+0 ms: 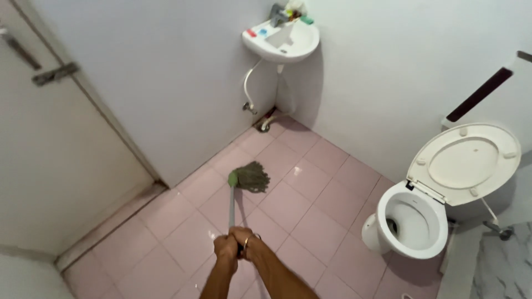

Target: Mopping the bathroom floor using a mop.

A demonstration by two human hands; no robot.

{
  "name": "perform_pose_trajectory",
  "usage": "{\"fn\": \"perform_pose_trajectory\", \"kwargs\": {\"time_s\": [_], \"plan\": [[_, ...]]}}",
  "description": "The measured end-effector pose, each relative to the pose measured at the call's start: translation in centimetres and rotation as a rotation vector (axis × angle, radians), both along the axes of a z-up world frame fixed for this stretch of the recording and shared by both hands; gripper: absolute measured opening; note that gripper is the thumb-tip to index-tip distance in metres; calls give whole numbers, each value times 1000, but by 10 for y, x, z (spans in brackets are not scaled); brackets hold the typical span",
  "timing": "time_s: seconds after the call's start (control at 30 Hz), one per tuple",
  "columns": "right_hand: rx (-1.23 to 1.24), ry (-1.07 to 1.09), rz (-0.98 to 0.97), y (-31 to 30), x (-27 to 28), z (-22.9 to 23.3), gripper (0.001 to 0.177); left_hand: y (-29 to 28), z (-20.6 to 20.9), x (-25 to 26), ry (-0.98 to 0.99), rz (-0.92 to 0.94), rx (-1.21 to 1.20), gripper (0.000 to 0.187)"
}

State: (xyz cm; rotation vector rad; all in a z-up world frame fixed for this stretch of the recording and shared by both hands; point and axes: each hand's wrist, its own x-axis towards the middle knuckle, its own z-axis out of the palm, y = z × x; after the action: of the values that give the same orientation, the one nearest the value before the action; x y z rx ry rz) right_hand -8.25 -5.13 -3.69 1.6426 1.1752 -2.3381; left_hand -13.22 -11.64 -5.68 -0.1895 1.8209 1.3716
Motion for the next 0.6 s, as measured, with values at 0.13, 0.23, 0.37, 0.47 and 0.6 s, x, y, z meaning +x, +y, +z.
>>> {"fn": "perform_pose_trajectory", "kwargs": {"time_s": [0.13, 0.23, 0.37, 0.47, 0.6], "plan": [[1, 13, 53, -13, -19, -17, 7, -22, 25, -11, -59, 54, -32, 31], [22, 2, 90, -28, -31, 4, 5, -33, 7, -26, -37, 90, -7, 28], [27, -35, 150, -38, -42, 1, 7, -45, 9, -32, -73, 173, -34, 23], [41, -8, 168, -47, -54, -2, 8, -55, 3, -41, -34, 187, 12, 26], [33, -16, 222, -56, -60, 0, 11, -67, 11, -43, -66, 235, 12, 28]]}}
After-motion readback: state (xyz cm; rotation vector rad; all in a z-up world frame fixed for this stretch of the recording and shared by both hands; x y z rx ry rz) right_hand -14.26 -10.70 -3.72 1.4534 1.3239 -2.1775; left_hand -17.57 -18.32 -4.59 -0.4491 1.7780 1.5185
